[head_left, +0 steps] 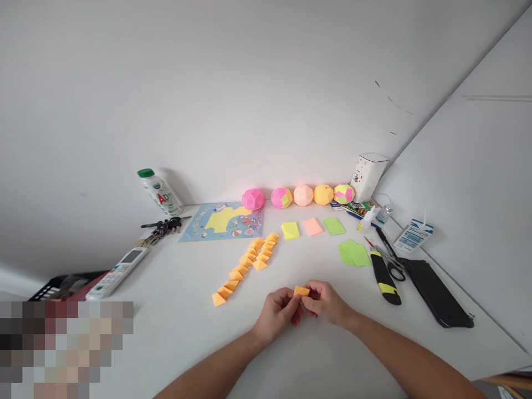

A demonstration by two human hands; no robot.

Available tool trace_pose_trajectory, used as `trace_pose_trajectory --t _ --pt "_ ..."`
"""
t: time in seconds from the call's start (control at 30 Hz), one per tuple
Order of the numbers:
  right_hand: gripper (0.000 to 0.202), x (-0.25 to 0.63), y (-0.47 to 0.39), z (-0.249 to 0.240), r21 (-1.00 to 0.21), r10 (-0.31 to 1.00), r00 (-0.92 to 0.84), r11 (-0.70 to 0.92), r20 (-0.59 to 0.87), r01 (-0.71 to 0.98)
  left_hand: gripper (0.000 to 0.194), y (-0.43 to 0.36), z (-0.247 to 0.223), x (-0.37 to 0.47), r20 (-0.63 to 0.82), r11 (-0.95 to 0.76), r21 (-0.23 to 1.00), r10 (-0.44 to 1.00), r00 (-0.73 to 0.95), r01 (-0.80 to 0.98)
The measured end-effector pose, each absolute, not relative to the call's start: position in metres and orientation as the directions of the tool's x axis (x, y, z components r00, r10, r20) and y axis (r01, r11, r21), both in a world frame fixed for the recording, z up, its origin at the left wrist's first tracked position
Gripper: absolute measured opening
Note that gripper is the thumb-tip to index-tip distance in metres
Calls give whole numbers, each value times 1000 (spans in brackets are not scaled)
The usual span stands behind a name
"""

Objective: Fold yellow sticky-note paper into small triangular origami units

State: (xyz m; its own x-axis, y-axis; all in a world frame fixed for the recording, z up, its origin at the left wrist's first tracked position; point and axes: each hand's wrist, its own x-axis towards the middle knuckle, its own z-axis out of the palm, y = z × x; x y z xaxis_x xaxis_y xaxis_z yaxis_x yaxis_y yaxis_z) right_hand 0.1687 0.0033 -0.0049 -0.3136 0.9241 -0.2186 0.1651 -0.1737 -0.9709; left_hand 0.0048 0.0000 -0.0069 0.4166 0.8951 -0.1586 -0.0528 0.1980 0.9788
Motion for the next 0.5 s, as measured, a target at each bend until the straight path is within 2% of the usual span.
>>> trace_pose_trajectory --t 0.5 --pt "5 172 8 -3 -973 902 -367 -188 -225 136 36 -1 -5 5 -144 210 970 903 405 -123"
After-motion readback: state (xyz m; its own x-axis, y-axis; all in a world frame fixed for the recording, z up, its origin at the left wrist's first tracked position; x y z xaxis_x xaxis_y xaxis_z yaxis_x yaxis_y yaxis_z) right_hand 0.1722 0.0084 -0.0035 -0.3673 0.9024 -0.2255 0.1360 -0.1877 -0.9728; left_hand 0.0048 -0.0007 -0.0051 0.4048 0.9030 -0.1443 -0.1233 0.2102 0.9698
